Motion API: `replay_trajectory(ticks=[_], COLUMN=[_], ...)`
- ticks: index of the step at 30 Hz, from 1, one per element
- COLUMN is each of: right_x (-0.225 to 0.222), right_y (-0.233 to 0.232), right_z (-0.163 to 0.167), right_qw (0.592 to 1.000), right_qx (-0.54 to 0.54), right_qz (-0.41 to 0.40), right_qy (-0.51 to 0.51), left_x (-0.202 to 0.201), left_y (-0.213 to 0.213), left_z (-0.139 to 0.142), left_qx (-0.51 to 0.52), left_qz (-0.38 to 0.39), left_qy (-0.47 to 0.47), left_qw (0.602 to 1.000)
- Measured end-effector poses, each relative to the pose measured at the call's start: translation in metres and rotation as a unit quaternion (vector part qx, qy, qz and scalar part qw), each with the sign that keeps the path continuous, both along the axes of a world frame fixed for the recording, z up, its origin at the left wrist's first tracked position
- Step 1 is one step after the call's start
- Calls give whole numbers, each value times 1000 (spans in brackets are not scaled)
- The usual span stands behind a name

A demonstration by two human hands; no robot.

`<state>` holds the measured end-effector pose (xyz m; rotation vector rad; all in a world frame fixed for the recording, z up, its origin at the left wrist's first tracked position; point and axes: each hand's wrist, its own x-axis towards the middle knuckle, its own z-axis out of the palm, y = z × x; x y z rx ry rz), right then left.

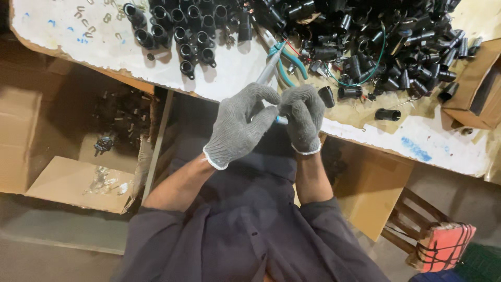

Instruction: The person picks small black cylindrical components from a large pile on the workbench and assembles them by fitting inner parts together by hand, occasionally using pliers to press or adjust a part. Finished assemblies are set aside as the person repeats the cycle with new components.

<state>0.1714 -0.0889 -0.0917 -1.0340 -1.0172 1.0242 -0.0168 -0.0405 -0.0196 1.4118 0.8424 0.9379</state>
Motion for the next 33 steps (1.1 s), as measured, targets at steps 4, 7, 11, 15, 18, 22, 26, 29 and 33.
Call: replay_trajectory(ticks=[4,7,11,15,18,22,26,29,33], right_x=[3,5,7,7,11,13,4,1,9], right_y=[-2,-3,0,2,4,7,7,7,10], right_z=[-8,-14,-21,-20,-14,-6,-5,-6,-2], right_qw=[999,1000,999,997,989,980,983,993,945], right_qx=[14,15,-5,-12,-4,-9,10,10,67], right_qz=[6,-10,-42,-62,-68,-47,-74,-74,-97], right_qy=[33,15,-33,-53,-131,-193,-170,-90,-307], left_x=[8,14,25,29,31,35,42,48,47], left_y=[3,2,0,-5,-6,6,-1,-14,-16], left_z=[-7,-14,-26,-35,-37,-42,-41,-38,-36], left_qx=[-17,-12,49,87,129,-59,-68,-72,191], left_qz=[0,19,68,73,56,22,72,122,114], left_qy=[7,3,28,-3,-31,-121,-103,-98,28], left_qw=[1000,1000,996,994,990,991,990,985,974])
